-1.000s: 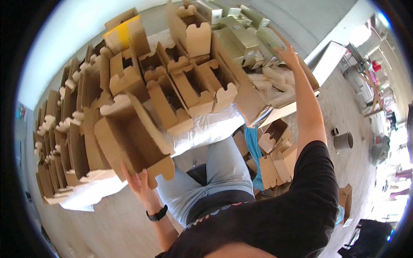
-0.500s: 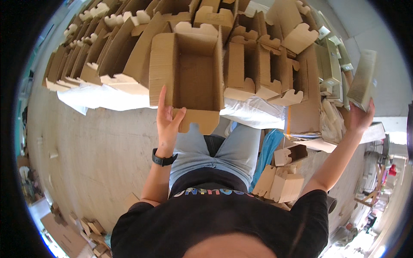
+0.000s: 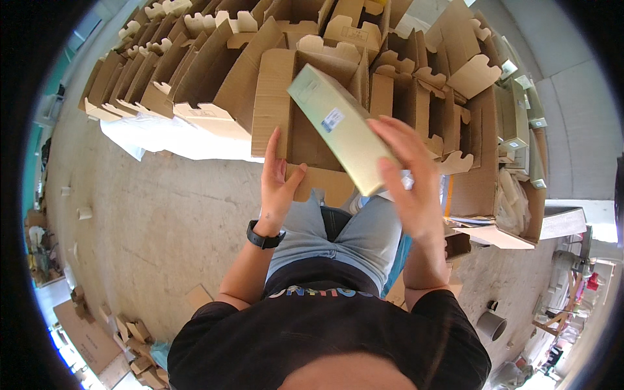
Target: The person picks up a bagged item from a bin and places it into a cardboard box. They then pick up a small rectangular box and place it into a second cardboard box on the table.
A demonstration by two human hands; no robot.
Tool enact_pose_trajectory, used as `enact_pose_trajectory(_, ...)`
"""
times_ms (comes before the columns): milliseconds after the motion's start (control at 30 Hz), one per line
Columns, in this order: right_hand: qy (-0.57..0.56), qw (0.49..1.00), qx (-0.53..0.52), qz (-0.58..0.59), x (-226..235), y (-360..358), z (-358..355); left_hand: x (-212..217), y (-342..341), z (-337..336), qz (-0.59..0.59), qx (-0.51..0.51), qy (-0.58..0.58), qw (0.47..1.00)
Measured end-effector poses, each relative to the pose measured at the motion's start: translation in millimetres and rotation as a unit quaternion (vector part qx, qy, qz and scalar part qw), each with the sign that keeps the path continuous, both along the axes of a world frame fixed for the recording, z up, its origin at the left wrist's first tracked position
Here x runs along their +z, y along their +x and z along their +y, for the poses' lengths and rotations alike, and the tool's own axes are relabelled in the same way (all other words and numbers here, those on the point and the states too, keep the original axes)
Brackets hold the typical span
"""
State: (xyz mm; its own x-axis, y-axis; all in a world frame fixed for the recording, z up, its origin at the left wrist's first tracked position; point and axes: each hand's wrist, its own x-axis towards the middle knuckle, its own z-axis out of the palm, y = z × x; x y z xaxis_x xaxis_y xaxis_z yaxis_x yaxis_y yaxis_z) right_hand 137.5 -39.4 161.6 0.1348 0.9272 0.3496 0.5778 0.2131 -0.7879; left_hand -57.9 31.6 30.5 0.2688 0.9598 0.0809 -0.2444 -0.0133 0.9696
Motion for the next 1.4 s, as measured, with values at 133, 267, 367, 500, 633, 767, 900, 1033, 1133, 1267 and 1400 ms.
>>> enact_pose_trajectory(133, 0.036, 0.967, -0.057, -0.245, -4.3, -40.2, 9.7, -2.6, 1.2, -1.1, -0.017, 0.005, -0.029, 0.999)
enact_pose_trajectory(267, 0.036, 0.943, -0.092, -0.317, -14.2, -57.2, 20.9, -3.1, 3.3, -1.4, -0.017, 0.006, -0.031, 0.999)
enact_pose_trajectory(367, 0.043, 0.932, -0.114, -0.342, -11.3, -60.8, 25.9, 0.1, 0.2, -0.9, 0.008, 0.006, -0.038, 0.999)
enact_pose_trajectory(500, 0.042, 0.926, -0.125, -0.354, -4.1, -62.8, 30.1, -5.0, -0.9, -3.7, -0.011, 0.008, -0.055, 0.998)
enact_pose_trajectory(633, 0.012, 0.921, -0.127, -0.369, -11.6, -76.1, 42.3, -13.5, 0.8, -2.7, -0.028, 0.006, -0.014, 0.999)
enact_pose_trajectory(767, -0.008, 0.911, -0.098, -0.400, -49.3, -67.0, 55.8, -4.9, 1.6, -2.8, 0.008, 0.009, -0.005, 1.000)
enact_pose_trajectory(900, -0.031, 0.915, -0.075, -0.396, -57.7, -46.1, 61.0, -5.4, -2.1, -3.4, 0.069, 0.021, 0.008, 0.997)
enact_pose_trajectory(1033, -0.056, 0.933, -0.081, -0.347, -58.4, -11.4, 74.7, -4.5, -2.3, -0.7, 0.045, 0.014, 0.021, 0.999)
enact_pose_trajectory(1133, -0.084, 0.949, -0.051, -0.300, -53.6, 15.2, 87.5, -6.3, -3.8, 0.5, 0.010, 0.000, -0.013, 1.000)
enact_pose_trajectory(1267, 0.000, 0.973, -0.021, -0.230, -85.1, 52.5, 118.2, -2.7, -2.1, -2.0, 0.050, 0.012, -0.009, 0.999)
enact_pose_trajectory(1400, -0.006, 0.991, -0.017, -0.134, -84.8, 56.9, 137.4, -6.8, -5.1, 2.2, 0.070, 0.005, -0.002, 0.998)
